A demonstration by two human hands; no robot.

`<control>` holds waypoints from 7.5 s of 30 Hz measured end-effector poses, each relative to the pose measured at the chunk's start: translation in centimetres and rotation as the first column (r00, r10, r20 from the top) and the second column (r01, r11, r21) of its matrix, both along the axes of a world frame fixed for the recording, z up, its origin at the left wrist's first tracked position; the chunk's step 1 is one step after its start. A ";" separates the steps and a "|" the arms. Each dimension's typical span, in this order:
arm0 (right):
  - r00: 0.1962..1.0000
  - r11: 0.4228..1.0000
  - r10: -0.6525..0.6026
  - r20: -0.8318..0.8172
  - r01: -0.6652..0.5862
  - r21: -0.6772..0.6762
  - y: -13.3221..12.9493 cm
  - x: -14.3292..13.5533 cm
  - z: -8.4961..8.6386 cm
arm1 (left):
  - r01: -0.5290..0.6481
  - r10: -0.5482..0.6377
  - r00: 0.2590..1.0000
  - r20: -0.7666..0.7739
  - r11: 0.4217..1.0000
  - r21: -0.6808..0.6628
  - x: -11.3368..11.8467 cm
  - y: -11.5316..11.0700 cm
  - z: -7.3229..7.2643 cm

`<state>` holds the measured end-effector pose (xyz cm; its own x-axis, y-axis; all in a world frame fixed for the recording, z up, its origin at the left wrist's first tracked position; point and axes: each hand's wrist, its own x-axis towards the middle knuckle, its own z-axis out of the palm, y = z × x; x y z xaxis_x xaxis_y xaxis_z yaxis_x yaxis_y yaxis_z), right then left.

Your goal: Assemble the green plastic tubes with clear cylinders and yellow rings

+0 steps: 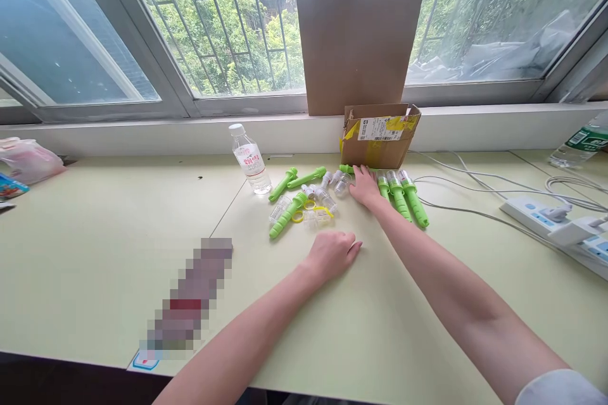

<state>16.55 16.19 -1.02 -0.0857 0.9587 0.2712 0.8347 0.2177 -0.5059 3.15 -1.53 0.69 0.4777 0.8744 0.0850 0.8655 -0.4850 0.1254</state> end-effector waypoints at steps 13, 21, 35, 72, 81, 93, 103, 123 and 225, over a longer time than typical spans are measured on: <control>0.988 1.000 -0.019 0.154 0.016 0.024 -0.1 -0.5 0.4 | 0.004 -0.004 1.000 -0.005 1.000 0.000 0.0 0.0 0.0; 0.976 0.999 0.011 0.220 -0.019 0.034 -1.1 -0.5 0.6 | 0.001 -0.001 1.000 -0.006 1.000 -0.008 0.1 0.0 0.0; 0.973 0.996 -0.091 0.211 0.093 0.005 -7.0 -0.3 0.8 | 0.014 -0.014 1.000 -0.001 0.999 0.042 0.0 0.1 -0.3; 0.989 0.963 0.136 0.053 -0.144 0.229 -11.6 3.0 0.0 | -0.342 0.071 0.888 0.455 0.764 0.548 -3.0 3.1 -0.1; 0.942 0.964 0.183 0.283 -0.228 0.136 -12.1 2.6 0.1 | -0.249 -0.109 0.803 0.586 0.832 0.496 -2.6 2.4 -0.1; 0.893 0.879 0.334 0.303 -0.411 0.240 -13.3 2.1 1.0 | -0.163 -0.110 0.856 0.506 0.870 0.465 -2.2 1.9 -0.4; 0.875 0.879 0.453 -0.173 -0.406 0.250 -14.0 1.3 2.1 | -0.217 -0.030 0.627 0.778 0.953 0.212 -1.7 1.5 0.2; 0.453 0.951 0.073 -0.888 -0.299 -0.075 -13.6 0.4 1.0 | 0.075 0.204 0.542 0.815 0.954 -0.289 -0.8 0.8 0.8; 0.646 0.960 0.275 -0.713 -0.141 0.242 -16.3 2.6 0.7 | 0.036 -0.171 0.947 0.271 0.898 0.439 -1.1 0.7 -0.8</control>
